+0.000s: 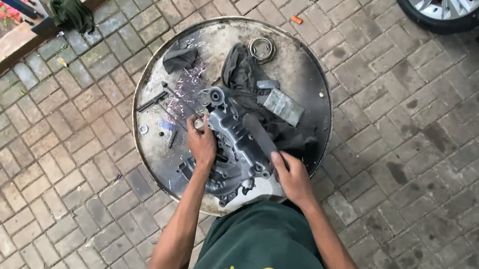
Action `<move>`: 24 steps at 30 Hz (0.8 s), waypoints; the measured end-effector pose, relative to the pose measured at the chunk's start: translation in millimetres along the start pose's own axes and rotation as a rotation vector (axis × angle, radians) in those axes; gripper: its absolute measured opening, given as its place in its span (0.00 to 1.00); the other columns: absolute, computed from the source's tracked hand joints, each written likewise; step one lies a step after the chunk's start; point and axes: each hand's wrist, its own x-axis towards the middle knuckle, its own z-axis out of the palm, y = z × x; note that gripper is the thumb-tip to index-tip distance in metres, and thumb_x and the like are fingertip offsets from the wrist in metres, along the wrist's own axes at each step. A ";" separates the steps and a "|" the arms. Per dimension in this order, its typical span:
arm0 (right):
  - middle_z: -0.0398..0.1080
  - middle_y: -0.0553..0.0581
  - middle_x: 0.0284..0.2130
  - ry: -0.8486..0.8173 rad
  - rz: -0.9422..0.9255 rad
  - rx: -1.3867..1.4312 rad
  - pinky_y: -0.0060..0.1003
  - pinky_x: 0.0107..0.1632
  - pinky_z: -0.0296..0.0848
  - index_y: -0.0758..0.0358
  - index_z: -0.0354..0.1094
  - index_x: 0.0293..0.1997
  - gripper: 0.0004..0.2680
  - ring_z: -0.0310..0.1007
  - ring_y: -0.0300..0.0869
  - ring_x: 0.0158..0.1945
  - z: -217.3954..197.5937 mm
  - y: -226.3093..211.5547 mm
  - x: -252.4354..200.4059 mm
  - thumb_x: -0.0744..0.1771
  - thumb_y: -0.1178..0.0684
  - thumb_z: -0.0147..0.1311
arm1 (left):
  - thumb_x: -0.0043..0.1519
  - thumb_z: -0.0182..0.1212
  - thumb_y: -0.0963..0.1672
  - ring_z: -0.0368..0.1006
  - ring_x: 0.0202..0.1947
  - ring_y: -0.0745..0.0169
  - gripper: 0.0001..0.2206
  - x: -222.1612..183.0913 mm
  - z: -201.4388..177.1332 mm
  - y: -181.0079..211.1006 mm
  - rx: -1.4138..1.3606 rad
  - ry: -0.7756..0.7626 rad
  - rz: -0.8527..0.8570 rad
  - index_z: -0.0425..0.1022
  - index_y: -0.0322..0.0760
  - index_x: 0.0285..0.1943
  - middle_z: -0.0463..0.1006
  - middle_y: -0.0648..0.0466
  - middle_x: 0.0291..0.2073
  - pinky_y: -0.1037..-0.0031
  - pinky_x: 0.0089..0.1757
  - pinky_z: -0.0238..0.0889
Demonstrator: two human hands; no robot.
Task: Cleaning a metal engine component, specifically a transmission valve body, using a brush and cleaning fluid.
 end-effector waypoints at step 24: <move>0.56 0.50 0.14 0.049 0.237 0.104 0.31 0.15 0.67 0.57 0.66 0.29 0.19 0.60 0.35 0.14 -7.8 46.6 12.7 0.72 0.35 0.44 | 0.68 0.54 0.55 0.80 0.35 0.34 0.16 -15.4 -3.1 22.8 0.102 -0.027 0.032 0.66 0.47 0.57 0.84 0.45 0.28 0.51 0.40 0.67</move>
